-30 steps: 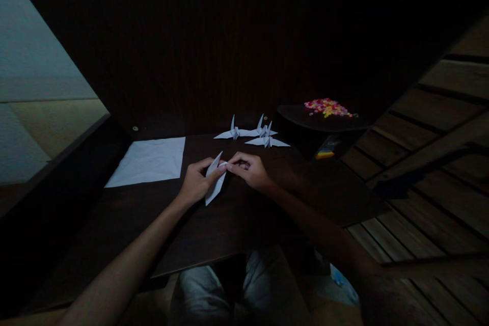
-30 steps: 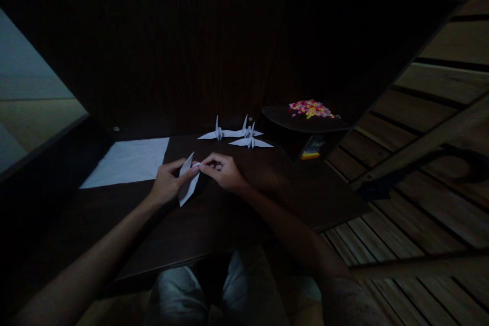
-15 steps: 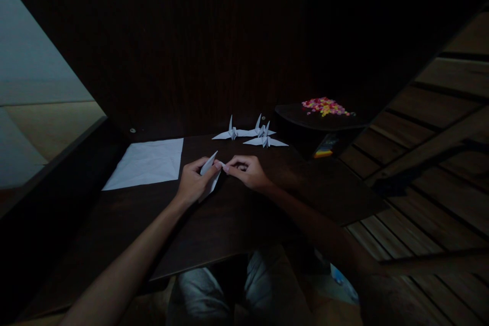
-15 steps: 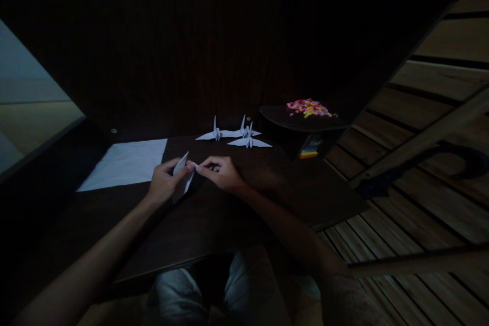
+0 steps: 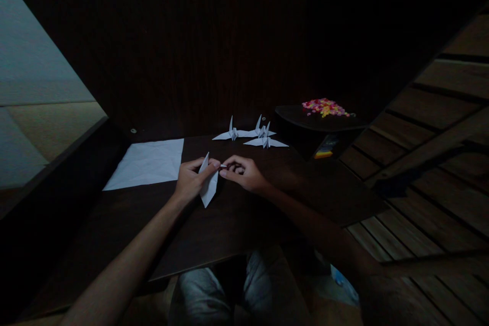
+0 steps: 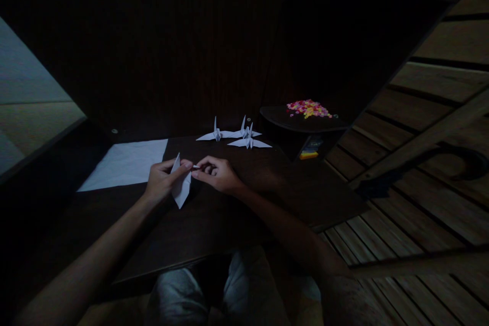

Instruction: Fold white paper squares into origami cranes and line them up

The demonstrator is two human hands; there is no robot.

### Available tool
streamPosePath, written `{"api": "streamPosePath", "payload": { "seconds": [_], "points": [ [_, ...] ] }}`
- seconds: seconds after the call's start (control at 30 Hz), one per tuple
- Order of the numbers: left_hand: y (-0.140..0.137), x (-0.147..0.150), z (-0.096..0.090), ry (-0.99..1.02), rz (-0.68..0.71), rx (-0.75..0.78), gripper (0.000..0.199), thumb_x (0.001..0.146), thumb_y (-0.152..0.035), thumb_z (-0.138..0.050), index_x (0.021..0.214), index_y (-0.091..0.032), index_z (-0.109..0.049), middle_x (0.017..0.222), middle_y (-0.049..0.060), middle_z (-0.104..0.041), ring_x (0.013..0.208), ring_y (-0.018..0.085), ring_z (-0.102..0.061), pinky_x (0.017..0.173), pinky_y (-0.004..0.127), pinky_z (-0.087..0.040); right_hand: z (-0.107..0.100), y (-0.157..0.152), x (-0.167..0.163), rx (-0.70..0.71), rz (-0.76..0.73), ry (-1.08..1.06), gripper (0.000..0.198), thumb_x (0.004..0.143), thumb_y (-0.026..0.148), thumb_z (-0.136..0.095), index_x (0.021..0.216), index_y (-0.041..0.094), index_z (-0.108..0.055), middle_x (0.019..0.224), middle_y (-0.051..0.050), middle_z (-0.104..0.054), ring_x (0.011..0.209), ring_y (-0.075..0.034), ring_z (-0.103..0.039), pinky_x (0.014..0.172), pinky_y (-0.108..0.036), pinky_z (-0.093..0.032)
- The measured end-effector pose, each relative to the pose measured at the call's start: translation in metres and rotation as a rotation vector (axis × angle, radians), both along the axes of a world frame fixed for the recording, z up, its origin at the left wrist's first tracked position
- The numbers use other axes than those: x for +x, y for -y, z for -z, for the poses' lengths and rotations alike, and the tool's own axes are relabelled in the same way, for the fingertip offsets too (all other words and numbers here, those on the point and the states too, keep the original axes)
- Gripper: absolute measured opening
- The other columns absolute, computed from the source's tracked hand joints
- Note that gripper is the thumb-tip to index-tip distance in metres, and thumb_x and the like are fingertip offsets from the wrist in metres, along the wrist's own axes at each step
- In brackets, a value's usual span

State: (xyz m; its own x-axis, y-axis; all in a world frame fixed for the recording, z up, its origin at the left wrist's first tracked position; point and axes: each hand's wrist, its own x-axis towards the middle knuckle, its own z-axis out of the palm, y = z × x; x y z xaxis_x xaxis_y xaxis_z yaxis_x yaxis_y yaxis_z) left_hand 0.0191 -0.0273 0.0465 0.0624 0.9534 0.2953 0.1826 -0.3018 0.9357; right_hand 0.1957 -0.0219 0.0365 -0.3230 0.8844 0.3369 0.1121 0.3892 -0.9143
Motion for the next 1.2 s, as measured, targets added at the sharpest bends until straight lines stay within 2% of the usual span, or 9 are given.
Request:
{"api": "streamPosePath", "payload": {
  "seconds": [0.2,0.53,0.73,0.9,1.0,1.1,1.2],
  "points": [
    [-0.005,0.003,0.008,0.185,-0.055,-0.049,0.034,0.068,-0.046,-0.073,0.081,-0.015,-0.072,0.079,0.006,-0.071,0.067,0.017,-0.062,0.061,0.026,-0.048,0.005,0.001,-0.005,0.088,-0.071,0.114,0.028,0.071,0.04,-0.073,0.086,0.017,-0.064,0.087,-0.002,-0.06,0.064,-0.009,-0.052,0.053,-0.02,-0.041],
    [-0.009,0.003,0.012,0.223,0.052,-0.119,0.039,0.071,-0.052,-0.07,0.087,-0.016,-0.073,0.084,0.007,-0.072,0.071,0.018,-0.064,0.062,0.026,-0.049,0.014,-0.002,-0.008,0.131,0.003,0.073,0.018,0.079,0.034,-0.065,0.078,0.016,-0.064,0.073,0.0,-0.054,0.06,-0.009,-0.046,0.052,-0.021,-0.037],
    [-0.009,0.003,0.009,0.229,0.017,-0.013,0.037,0.073,-0.046,-0.07,0.099,-0.02,-0.071,0.105,0.007,-0.07,0.093,0.021,-0.063,0.076,0.027,-0.049,0.012,-0.005,-0.005,0.156,0.098,0.021,0.017,0.079,0.033,-0.064,0.076,0.017,-0.062,0.07,0.001,-0.055,0.058,-0.009,-0.045,0.053,-0.022,-0.036],
    [-0.007,0.0,0.004,0.141,0.006,0.004,0.031,0.071,-0.042,-0.072,0.09,-0.018,-0.071,0.093,0.006,-0.071,0.087,0.021,-0.063,0.078,0.031,-0.048,0.01,-0.008,-0.002,0.107,0.157,-0.028,0.019,0.077,0.036,-0.064,0.075,0.017,-0.06,0.071,0.0,-0.057,0.06,-0.01,-0.048,0.054,-0.022,-0.038],
    [-0.006,0.001,0.001,0.08,-0.067,0.044,0.03,0.07,-0.041,-0.072,0.086,-0.016,-0.07,0.088,0.005,-0.068,0.083,0.019,-0.062,0.076,0.03,-0.048,0.009,-0.01,-0.001,0.116,0.191,-0.069,0.019,0.077,0.036,-0.063,0.075,0.017,-0.06,0.07,0.001,-0.058,0.059,-0.01,-0.049,0.054,-0.022,-0.039],
    [-0.005,0.004,0.001,0.045,-0.124,0.045,0.033,0.068,-0.041,-0.074,0.089,-0.015,-0.068,0.079,0.002,-0.064,0.073,0.015,-0.059,0.07,0.028,-0.047,0.009,-0.011,-0.001,0.142,0.241,-0.103,0.018,0.076,0.035,-0.064,0.074,0.018,-0.06,0.068,0.001,-0.058,0.06,-0.01,-0.05,0.055,-0.022,-0.041],
    [-0.005,0.006,0.004,0.073,-0.079,-0.016,0.039,0.066,-0.041,-0.075,0.093,-0.015,-0.064,0.071,0.0,-0.063,0.066,0.014,-0.058,0.066,0.027,-0.047,0.01,-0.011,-0.001,0.15,0.257,-0.11,0.018,0.077,0.035,-0.064,0.075,0.018,-0.06,0.071,0.0,-0.059,0.061,-0.01,-0.052,0.054,-0.022,-0.042]
  ]
}}
